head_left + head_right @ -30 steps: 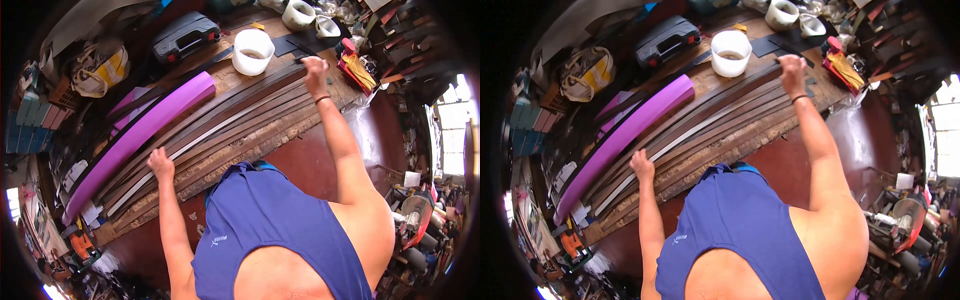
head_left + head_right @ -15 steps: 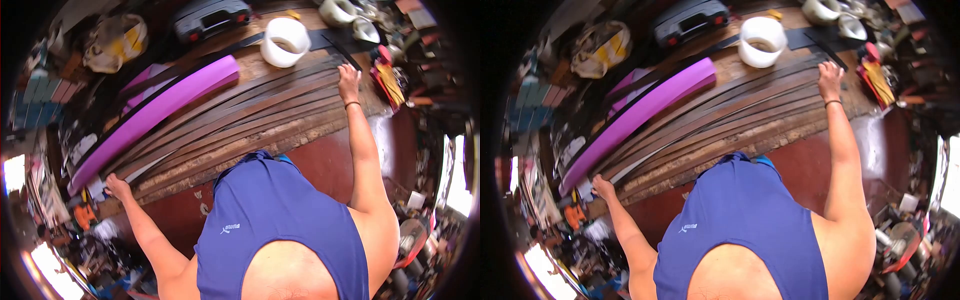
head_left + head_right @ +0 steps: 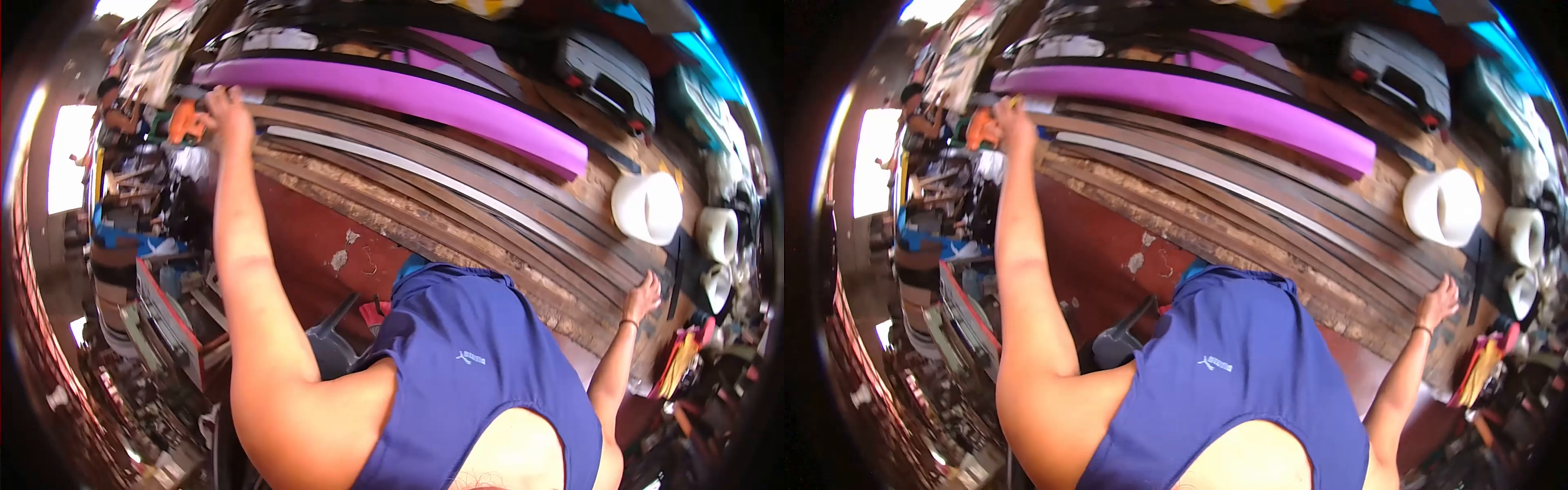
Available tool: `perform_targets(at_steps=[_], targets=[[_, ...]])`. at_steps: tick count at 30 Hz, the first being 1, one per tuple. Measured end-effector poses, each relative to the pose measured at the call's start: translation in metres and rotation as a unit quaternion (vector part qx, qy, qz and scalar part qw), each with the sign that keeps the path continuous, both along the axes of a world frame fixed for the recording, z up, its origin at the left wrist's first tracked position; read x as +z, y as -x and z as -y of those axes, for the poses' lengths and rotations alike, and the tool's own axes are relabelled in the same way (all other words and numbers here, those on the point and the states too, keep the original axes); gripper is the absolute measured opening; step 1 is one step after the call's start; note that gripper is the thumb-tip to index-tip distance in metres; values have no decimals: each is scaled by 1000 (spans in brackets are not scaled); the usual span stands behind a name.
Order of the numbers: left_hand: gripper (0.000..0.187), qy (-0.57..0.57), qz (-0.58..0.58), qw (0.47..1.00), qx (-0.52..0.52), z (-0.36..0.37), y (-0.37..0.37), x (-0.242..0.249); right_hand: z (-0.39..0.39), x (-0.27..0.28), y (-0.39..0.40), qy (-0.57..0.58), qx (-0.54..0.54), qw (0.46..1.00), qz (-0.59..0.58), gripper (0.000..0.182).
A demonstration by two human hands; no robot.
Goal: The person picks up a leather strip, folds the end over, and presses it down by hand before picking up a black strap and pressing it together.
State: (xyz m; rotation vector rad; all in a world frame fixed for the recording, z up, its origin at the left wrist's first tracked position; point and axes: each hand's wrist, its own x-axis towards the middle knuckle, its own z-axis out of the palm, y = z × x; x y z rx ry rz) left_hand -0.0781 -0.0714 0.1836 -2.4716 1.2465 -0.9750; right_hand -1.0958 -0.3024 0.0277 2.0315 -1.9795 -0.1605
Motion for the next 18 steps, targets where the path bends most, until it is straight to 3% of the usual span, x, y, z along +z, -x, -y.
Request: perform_targets(at_steps=[2, 4, 6, 8, 10, 13, 18], targets=[[59, -82, -33, 989, 119, 10, 41, -25, -9, 7, -11, -51, -59, 996, -52, 65], [60, -136, -133, 968, 162, 15, 72, -56, -18, 19, -23, -64, -73, 995, -29, 72], [67, -82, -276, 943, 170, 20, 125, -66, -36, 31, -36, -51, -53, 997, 11, 76], [74, -14, -387, 910, 146, 14, 144, -110, -58, 34, -57, -8, 8, 997, 70, 76], [77, 19, -432, 892, 128, 6, 157, -145, -84, 32, -94, 10, 101, 984, 144, 75], [77, 59, -414, 903, 100, -2, 163, -174, -133, 34, -189, -57, 156, 957, 236, 74], [64, 114, -451, 882, 77, -5, 150, -151, -191, 46, -347, -136, 197, 919, 314, 74]])
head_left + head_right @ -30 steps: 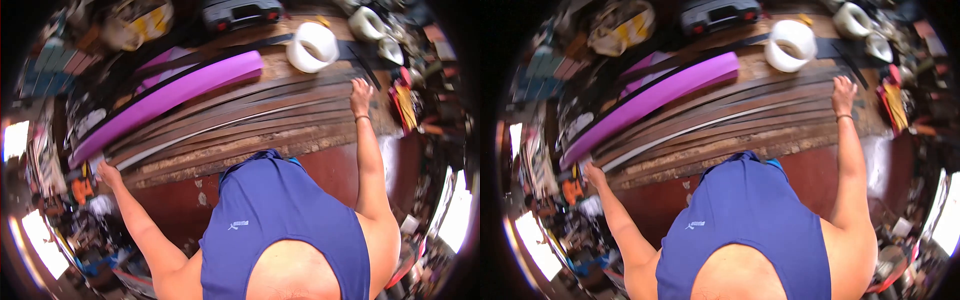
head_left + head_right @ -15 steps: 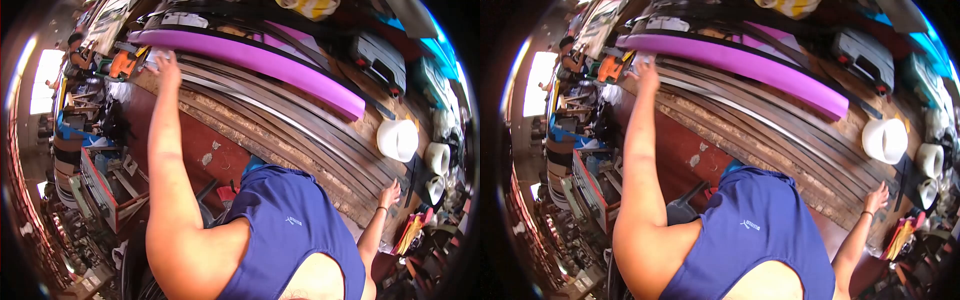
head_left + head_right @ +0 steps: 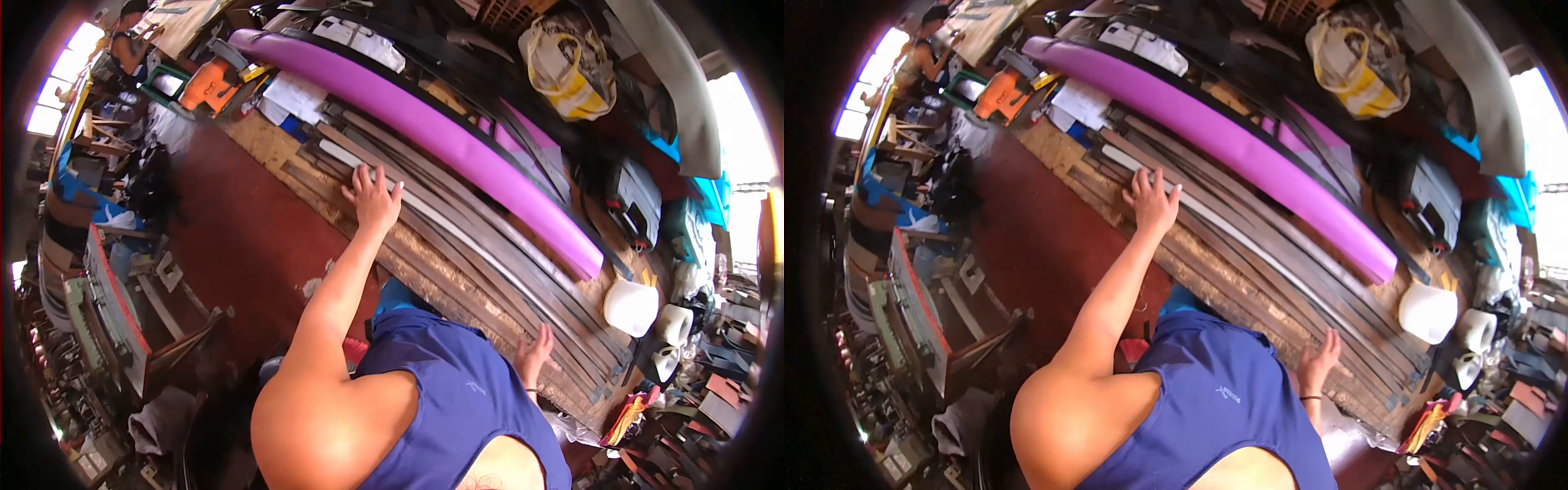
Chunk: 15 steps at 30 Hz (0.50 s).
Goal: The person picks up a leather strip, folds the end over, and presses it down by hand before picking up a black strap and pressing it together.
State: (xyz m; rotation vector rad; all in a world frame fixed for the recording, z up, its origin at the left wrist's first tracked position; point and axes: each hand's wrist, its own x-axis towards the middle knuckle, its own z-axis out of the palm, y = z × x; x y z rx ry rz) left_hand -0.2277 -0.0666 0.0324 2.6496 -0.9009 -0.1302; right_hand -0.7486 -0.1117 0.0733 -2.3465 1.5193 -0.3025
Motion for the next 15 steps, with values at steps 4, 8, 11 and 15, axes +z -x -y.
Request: perform_targets(at_steps=[4, 8, 11, 15], targets=[[53, 111, 29, 993, -12, 22, -42, 19, -14, 18, -87, -60, 36, 998, 2, 68], [46, 214, 44, 973, -78, 74, -91, 45, 1, 40, -135, -104, 13, 993, 44, 64], [41, 238, 47, 963, -114, 125, -125, 49, 17, 48, -150, -106, -31, 991, 71, 57], [33, 241, -32, 958, -152, 187, -166, 55, 36, 69, -183, -111, -57, 990, 72, 53]])
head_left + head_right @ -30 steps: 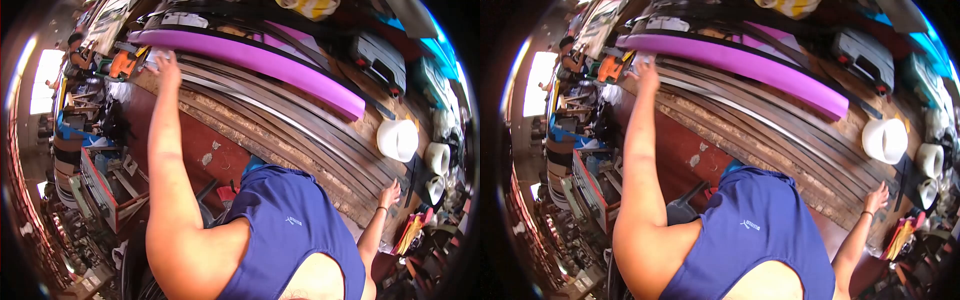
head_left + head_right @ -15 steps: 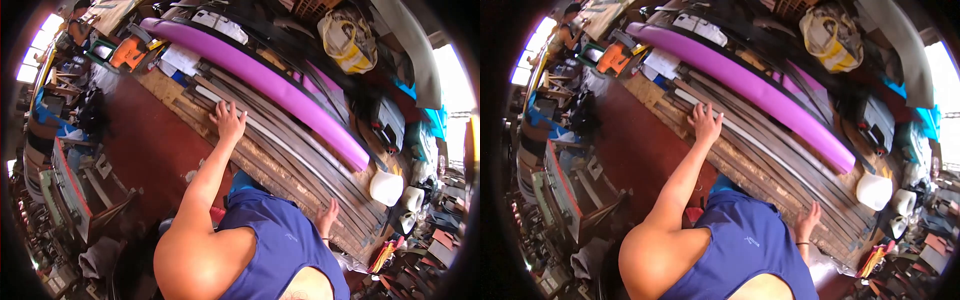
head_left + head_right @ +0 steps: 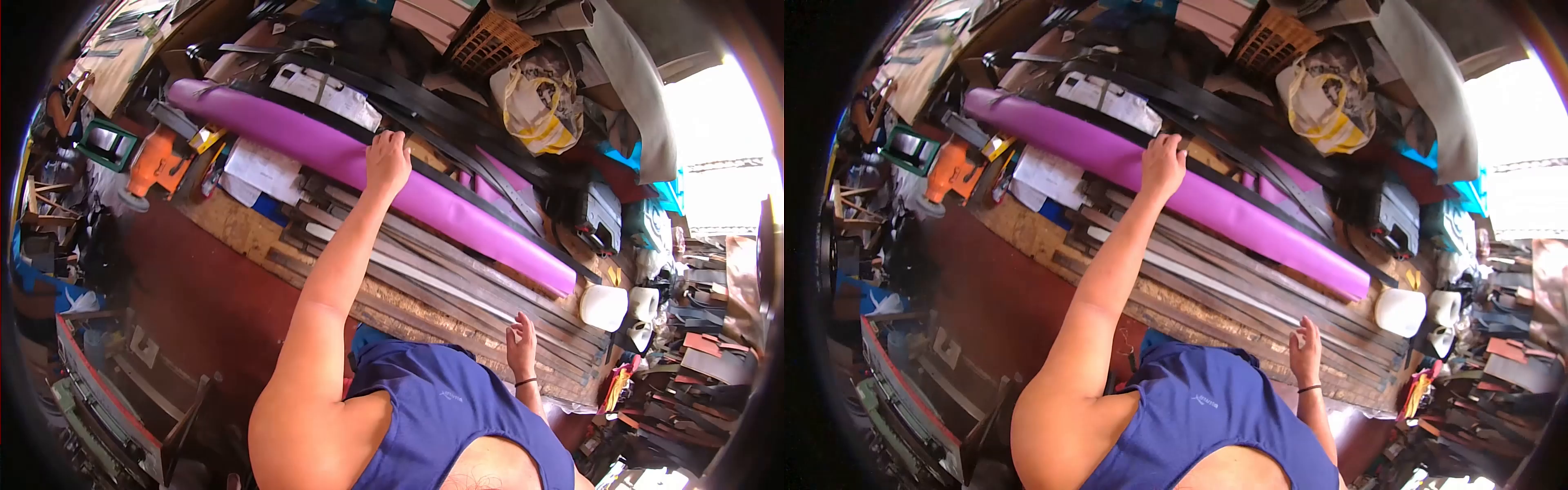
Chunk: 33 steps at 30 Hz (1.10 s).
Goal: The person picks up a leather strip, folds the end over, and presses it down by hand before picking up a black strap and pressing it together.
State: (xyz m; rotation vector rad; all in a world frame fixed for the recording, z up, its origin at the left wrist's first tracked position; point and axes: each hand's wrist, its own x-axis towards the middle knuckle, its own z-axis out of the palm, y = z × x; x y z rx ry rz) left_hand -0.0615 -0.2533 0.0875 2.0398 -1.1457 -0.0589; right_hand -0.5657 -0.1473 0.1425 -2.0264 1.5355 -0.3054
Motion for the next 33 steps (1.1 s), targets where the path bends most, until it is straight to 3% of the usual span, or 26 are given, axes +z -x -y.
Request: perform_targets(at_steps=[5, 6, 7, 10, 13, 16, 20, 25, 27, 29, 31, 33], targets=[[37, 44, -163, 986, 11, 75, -50, -40, 31, 1, -30, 33, 40, 999, 6, 50], [48, 73, -159, 983, 48, 82, -53, -36, 37, 1, -36, 22, 35, 999, 11, 50], [53, 99, -73, 990, 74, 89, -59, -35, 42, 2, -44, 9, 28, 999, 18, 50], [60, 31, 54, 995, 81, 99, -81, -7, 61, 9, -65, 2, 38, 999, 8, 49], [57, -51, 168, 983, 45, 109, -106, -17, 78, 5, -73, -5, 22, 1000, 7, 49], [50, -137, 177, 975, 14, 110, -111, -14, 95, 5, -88, -1, 36, 999, 8, 48], [45, -128, 181, 974, -56, 108, -124, -4, 134, -3, -124, 10, 95, 995, 19, 48], [37, -59, 67, 979, -186, 111, -149, 42, 222, 3, -218, 52, 204, 977, 44, 46], [34, 37, 29, 972, -228, 112, -148, 70, 253, 11, -270, 137, 230, 962, 52, 59], [34, 94, 15, 954, -283, 107, -135, 112, 277, 25, -333, 268, 234, 924, 140, 76], [37, 100, 32, 939, -326, 104, -126, 143, 297, 38, -375, 297, 201, 921, 151, 85], [43, 113, 63, 930, -344, 98, -117, 166, 322, 23, -387, 236, 245, 931, 135, 76]])
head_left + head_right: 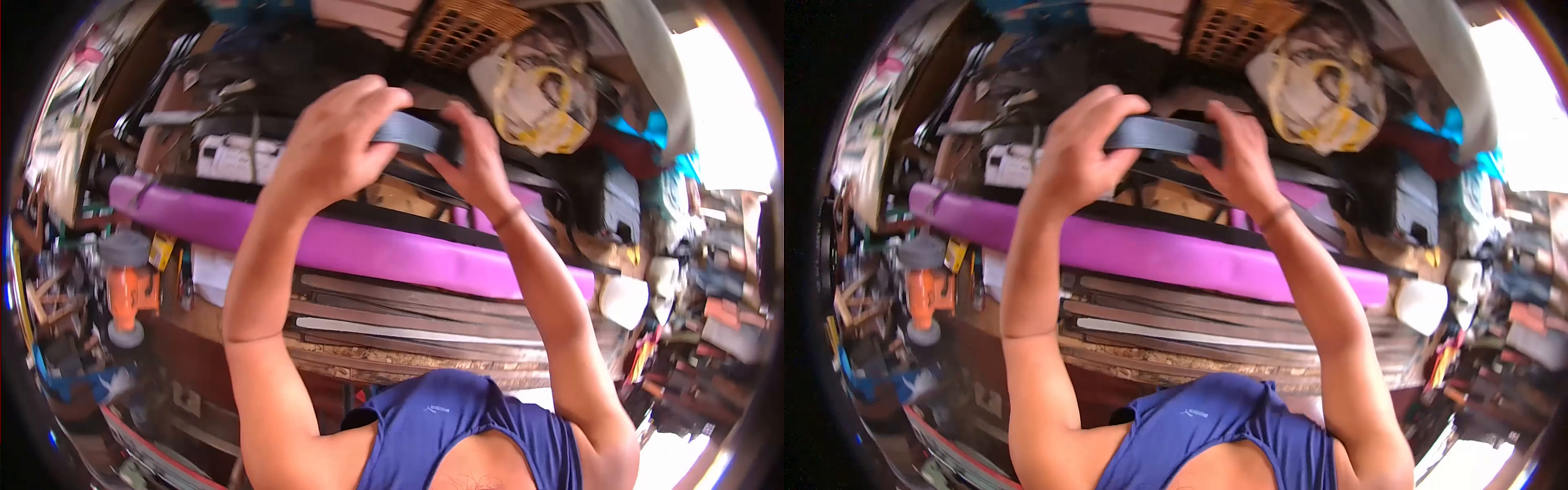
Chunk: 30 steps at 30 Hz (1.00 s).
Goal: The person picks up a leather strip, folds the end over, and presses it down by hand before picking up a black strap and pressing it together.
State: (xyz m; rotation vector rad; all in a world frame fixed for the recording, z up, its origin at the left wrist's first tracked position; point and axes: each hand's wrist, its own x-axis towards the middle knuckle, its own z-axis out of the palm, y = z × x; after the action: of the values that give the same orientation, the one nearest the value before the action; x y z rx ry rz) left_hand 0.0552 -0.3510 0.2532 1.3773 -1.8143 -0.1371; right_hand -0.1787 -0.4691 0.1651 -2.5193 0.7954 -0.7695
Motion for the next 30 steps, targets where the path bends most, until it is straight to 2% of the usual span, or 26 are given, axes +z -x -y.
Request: perform_targets(at_steps=[2, 4, 6, 8, 10, 12, 13, 14, 15, 18, 19, 20, 22, 24, 25, 28, 30], targets=[[54, 48, 93, 993, 48, -14, -9, 15, 11, -32, 14, -54, -20, 997, -59, 65], [60, 28, 153, 980, 125, -41, -31, 24, 13, -48, 59, 18, -70, 992, -101, 56], [63, 33, 153, 971, 182, -72, -62, 25, 11, -50, 133, 48, -162, 983, -68, 46], [69, 36, 139, 967, 209, -111, -104, 7, 11, -50, 238, 122, -238, 961, -66, 39], [61, -10, 128, 959, 252, -158, -130, -5, -13, -28, 346, 107, -351, 927, -73, 41], [56, 15, 185, 936, 299, -194, -134, -18, -58, 4, 444, 102, -471, 869, -108, 37], [51, 65, 261, 920, 284, -206, -124, -16, -81, 18, 493, 135, -479, 863, -87, 38], [46, 20, 228, 926, 299, -223, -123, -23, -104, 42, 534, 164, -524, 829, -109, 38], [46, 32, 235, 919, 315, -232, -119, -33, -125, 59, 584, 244, -505, 820, -112, 30], [47, 35, 274, 898, 341, -251, -99, -58, -198, 116, 655, 332, -560, 748, -130, 29], [49, -6, 251, 911, 328, -259, -94, -65, -220, 132, 672, 330, -580, 732, -139, 29], [49, -12, 213, 926, 312, -262, -83, -72, -238, 139, 701, 376, -574, 715, -137, 30], [54, -53, 213, 925, 311, -272, -78, -98, -283, 149, 733, 357, -606, 698, -139, 33], [57, -61, 293, 900, 316, -286, -57, -115, -325, 144, 756, 327, -641, 676, -162, 37], [59, -92, 268, 904, 321, -295, -47, -122, -344, 134, 774, 328, -641, 665, -199, 38], [51, -126, 314, 882, 330, -315, -17, -135, -386, 93, 826, 287, -647, 674, -213, 44], [42, -83, 319, 894, 303, -325, -24, -158, -404, 60, 857, 248, -680, 655, -218, 41]])
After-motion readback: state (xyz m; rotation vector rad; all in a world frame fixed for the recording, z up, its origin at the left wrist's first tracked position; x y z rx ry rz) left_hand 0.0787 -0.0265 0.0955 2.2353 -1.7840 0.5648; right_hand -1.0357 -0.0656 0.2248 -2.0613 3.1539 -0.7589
